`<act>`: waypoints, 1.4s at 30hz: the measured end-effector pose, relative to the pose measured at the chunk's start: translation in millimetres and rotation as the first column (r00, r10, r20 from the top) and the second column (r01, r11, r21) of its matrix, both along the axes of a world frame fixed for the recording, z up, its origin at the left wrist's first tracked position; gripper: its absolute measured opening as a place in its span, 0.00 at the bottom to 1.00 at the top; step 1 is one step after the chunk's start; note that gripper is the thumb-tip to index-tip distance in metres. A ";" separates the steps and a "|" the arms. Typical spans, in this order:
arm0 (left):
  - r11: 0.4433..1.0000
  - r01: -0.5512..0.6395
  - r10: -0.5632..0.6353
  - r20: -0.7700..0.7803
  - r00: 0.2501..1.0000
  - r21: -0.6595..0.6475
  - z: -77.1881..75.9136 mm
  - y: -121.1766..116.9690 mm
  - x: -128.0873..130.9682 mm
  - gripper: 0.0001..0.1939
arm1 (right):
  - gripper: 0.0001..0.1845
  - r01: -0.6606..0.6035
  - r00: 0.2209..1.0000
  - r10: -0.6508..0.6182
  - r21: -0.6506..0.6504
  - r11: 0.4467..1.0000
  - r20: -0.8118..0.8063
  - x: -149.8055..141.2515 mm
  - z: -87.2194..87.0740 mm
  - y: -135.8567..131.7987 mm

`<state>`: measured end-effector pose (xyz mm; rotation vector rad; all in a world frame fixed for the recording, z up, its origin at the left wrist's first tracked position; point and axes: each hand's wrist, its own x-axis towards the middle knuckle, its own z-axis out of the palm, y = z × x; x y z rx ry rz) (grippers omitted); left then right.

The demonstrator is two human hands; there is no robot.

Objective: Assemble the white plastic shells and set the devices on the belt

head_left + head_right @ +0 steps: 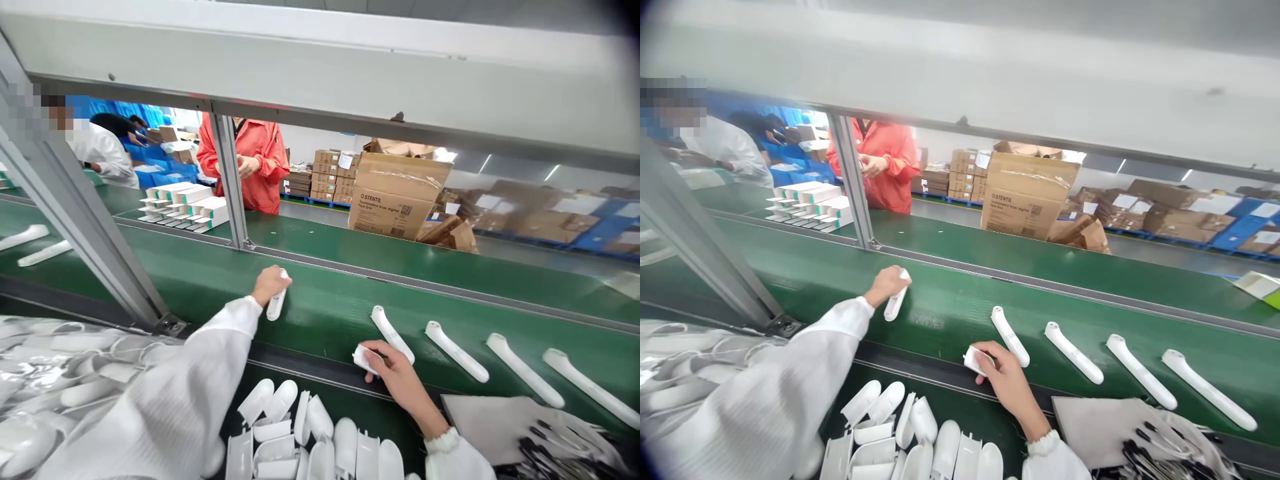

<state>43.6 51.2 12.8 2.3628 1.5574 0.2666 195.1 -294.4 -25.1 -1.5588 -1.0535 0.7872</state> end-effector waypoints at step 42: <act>0.877 0.408 -0.386 0.132 0.913 -0.254 -19.5 -136.2 109.1 0.27 | 0.20 0.253 0.589 -0.158 0.004 0.967 0.793 -0.5 -10.3 23.1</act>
